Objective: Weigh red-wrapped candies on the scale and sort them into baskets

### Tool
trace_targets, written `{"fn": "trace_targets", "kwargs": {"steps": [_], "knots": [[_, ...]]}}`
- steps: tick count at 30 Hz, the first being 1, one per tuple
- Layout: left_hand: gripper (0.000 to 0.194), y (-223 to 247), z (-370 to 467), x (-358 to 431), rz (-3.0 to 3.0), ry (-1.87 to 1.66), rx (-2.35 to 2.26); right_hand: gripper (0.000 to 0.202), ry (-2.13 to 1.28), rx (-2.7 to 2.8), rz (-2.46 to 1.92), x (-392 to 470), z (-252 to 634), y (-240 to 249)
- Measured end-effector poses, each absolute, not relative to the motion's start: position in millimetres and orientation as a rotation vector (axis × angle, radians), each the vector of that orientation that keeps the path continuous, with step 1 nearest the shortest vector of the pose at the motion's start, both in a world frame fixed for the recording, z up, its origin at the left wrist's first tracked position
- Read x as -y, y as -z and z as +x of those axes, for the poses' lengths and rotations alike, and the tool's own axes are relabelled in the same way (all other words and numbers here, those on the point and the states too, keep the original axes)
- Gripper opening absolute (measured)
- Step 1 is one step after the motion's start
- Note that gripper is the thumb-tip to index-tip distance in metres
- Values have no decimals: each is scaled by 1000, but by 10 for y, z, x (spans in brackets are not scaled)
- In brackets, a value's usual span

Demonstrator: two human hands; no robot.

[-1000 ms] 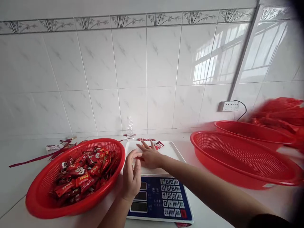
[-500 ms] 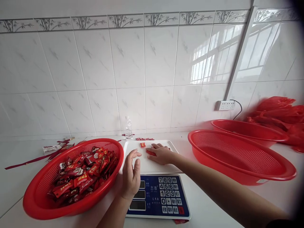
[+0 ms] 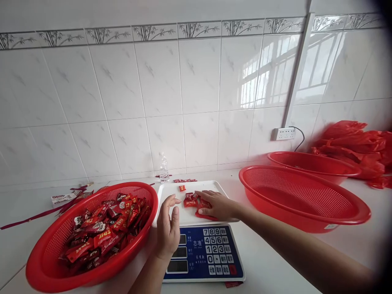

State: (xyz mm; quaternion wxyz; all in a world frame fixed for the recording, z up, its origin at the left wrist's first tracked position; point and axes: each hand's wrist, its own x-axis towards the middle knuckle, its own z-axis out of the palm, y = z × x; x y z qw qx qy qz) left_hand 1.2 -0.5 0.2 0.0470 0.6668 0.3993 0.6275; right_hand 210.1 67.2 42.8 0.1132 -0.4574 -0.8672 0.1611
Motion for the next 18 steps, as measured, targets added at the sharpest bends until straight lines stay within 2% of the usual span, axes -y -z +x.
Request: {"fn": "trace_targets", "kwargs": {"steps": [11,18], "knots": [[29,-4,12,1,2002,-1911,-1220,35,-217,2221,-1403,-679,2095,-404],[25,-36,-11,28,2066,-1959,-1231,40,-43,1850,-1664,-786,2668,-624]]}}
